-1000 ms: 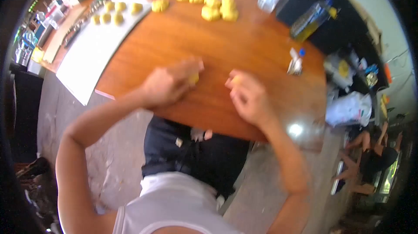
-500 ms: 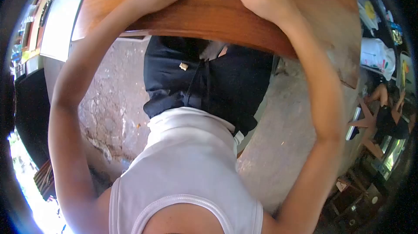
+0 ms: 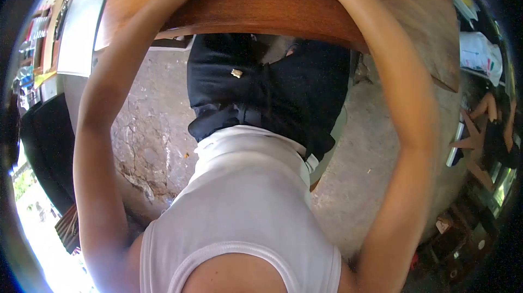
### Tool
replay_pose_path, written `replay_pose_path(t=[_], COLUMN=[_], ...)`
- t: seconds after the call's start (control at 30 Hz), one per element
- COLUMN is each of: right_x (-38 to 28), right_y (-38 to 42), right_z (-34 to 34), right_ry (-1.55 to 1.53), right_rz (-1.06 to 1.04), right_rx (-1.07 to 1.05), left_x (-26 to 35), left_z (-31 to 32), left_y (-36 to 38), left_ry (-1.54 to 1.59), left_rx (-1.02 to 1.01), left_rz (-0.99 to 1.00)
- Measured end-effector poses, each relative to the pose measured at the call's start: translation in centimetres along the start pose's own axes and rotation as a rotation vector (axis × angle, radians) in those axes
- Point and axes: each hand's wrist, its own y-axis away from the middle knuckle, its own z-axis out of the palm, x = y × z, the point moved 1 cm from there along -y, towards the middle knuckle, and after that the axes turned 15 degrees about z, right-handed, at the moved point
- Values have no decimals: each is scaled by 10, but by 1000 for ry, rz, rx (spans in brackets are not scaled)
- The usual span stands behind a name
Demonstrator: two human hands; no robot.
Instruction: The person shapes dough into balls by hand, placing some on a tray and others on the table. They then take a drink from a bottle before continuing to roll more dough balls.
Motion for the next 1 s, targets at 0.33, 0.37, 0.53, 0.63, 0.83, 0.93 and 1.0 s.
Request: replay_pose_path(t=[0.33, 0.37, 0.53, 0.63, 0.83, 0.93, 1.0], right_x=[22, 15, 18, -59, -78, -43, -42], right_y=[-34, -41, -12, 58, 194, 228, 234], right_z=[17, 25, 29, -20, 100, 152, 149], right_ry=[170, 116, 94, 13, -35, -171, -255], right_rz=[-148, -5, -65, -183, -174, -58, 72], right_rx=[159, 145, 330, 413, -201, -417, -459], left_x=[-31, -38, -25, -22, -1, -1, 0], left_z=[25, 36, 25, 15, 8, 10, 8], left_y=[-24, -37, -8, 1, -1, 2, 4], left_ry=[-157, -182, 39, 87, -21, -45, -46], left_rx=[11, 117, 156, 85, 64, 60, 43], left_rz=[-135, -182, -5, 27, -10, -10, -1])
